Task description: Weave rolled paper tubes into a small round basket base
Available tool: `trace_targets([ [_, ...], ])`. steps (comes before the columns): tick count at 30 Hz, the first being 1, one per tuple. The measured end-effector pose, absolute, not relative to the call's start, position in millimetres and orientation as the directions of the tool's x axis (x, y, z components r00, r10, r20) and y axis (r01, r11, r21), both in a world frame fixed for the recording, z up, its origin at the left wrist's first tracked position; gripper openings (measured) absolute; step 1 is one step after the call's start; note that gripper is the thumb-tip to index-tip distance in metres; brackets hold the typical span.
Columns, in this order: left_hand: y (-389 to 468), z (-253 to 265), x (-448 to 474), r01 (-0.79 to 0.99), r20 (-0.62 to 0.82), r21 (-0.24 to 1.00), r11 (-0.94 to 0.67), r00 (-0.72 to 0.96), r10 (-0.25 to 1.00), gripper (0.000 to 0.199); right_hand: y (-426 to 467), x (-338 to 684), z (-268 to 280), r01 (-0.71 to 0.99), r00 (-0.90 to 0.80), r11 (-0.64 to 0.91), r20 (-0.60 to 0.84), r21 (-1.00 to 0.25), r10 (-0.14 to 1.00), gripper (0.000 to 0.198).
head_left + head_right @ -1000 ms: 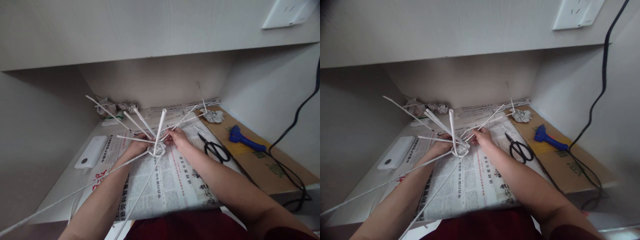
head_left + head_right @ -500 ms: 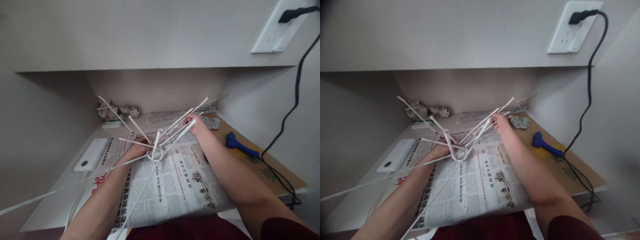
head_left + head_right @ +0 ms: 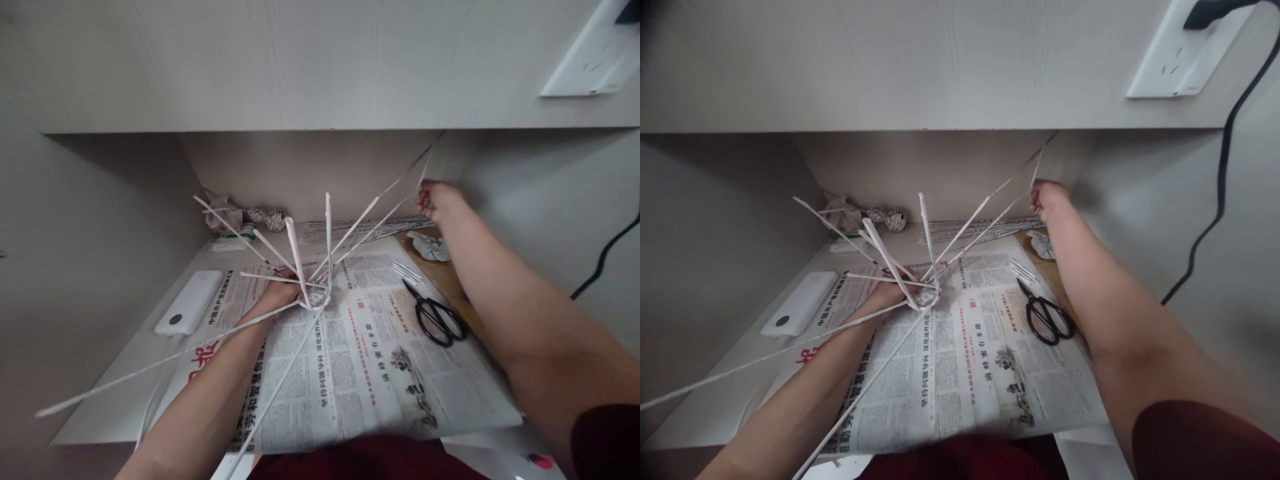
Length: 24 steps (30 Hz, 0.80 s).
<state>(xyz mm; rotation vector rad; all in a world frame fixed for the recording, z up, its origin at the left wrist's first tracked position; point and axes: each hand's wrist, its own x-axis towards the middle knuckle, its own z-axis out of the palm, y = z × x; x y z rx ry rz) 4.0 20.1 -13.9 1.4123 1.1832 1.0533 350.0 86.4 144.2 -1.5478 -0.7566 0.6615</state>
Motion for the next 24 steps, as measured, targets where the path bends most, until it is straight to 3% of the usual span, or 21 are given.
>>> trace_targets([
  [3,16.3,-12.5,7.1,0.087,0.001,0.996,-0.016,0.170,0.985,0.025,73.7,338.4,96.4,0.050,0.569,-0.204,-0.140,-0.978,0.811,0.022],
  [5,15.1,-12.0,7.7,0.052,-0.028,0.998,0.018,0.197,0.980,0.024,61.5,325.3,69.6,0.039,0.437,-0.276,-0.232,-0.961,0.869,0.014],
  [8,14.2,-11.4,8.0,0.007,-0.072,0.997,0.072,0.221,0.973,0.025,41.8,301.6,42.9,0.048,0.334,-0.307,-0.274,-0.951,0.902,0.008],
  [11,13.6,-10.8,8.6,-0.002,-0.091,0.996,0.094,0.233,0.968,0.025,25.2,277.0,30.1,0.070,0.096,-0.330,-0.322,-0.941,0.942,0.001],
  [15,11.7,-8.2,9.6,-0.012,-0.083,0.996,0.088,0.230,0.970,0.026,11.7,249.7,24.4,-0.106,0.151,-0.164,-0.179,-0.981,0.972,0.008],
  [17,10.5,-5.9,9.8,-0.002,-0.052,0.999,0.053,0.231,0.972,0.026,7.0,240.3,22.7,-0.061,0.147,-0.157,-0.164,-0.986,0.975,0.009],
  [20,9.6,-2.9,10.3,0.021,-0.004,1.000,-0.001,0.231,0.973,0.029,-0.8,230.3,19.3,0.138,0.039,-0.183,-0.180,-0.973,0.983,0.009],
  [24,9.8,-2.1,10.8,0.027,0.025,0.999,-0.032,0.241,0.970,0.031,-12.3,219.2,13.4,0.106,0.085,-0.036,-0.027,-0.994,0.996,0.008],
])
